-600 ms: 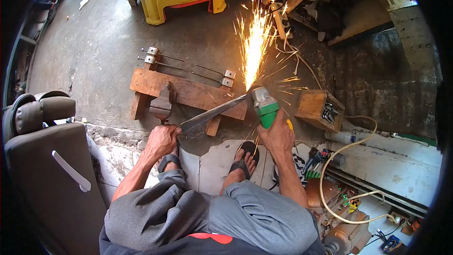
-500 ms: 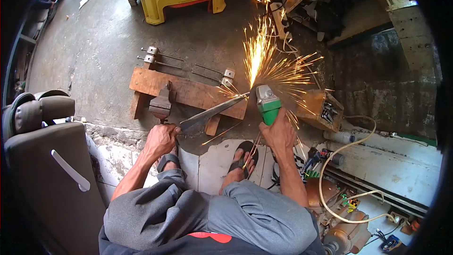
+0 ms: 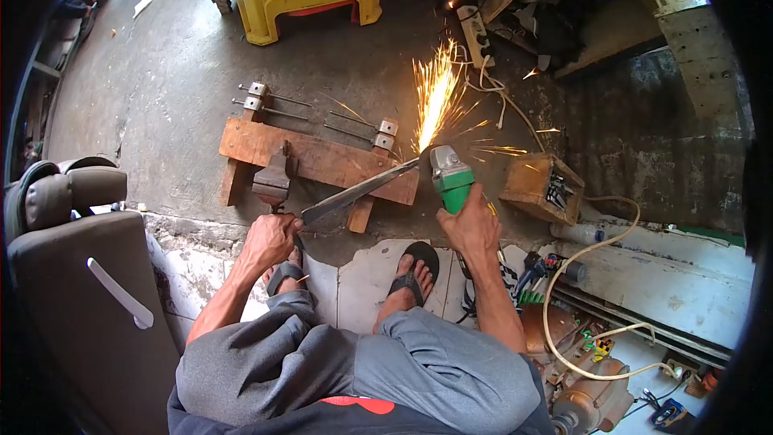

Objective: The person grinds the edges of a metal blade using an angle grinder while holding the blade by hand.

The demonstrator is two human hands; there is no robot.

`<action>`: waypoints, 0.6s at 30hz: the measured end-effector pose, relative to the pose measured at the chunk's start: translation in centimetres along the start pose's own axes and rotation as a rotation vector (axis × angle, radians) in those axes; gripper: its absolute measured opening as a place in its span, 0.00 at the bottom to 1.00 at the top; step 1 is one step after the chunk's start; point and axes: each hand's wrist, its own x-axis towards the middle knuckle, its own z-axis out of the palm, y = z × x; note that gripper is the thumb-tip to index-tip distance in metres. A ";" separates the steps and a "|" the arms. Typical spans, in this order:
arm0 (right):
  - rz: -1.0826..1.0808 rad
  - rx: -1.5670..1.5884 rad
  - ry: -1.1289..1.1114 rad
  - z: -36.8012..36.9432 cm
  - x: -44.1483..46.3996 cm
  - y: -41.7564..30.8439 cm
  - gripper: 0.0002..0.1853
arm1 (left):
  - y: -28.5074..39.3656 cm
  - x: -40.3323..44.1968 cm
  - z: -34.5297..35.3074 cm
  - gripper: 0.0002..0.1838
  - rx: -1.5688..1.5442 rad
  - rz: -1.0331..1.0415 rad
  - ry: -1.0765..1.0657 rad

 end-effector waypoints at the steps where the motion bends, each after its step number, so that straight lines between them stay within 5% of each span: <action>1: -0.021 0.012 -0.017 -0.1 -0.3 0.2 0.33 | 0.1 -0.1 0.1 0.14 -0.018 0.003 -0.002; 18: -0.133 0.075 -0.110 0.8 -3.8 0.2 0.28 | -0.8 -1.6 0.6 0.15 -0.041 -0.043 -0.031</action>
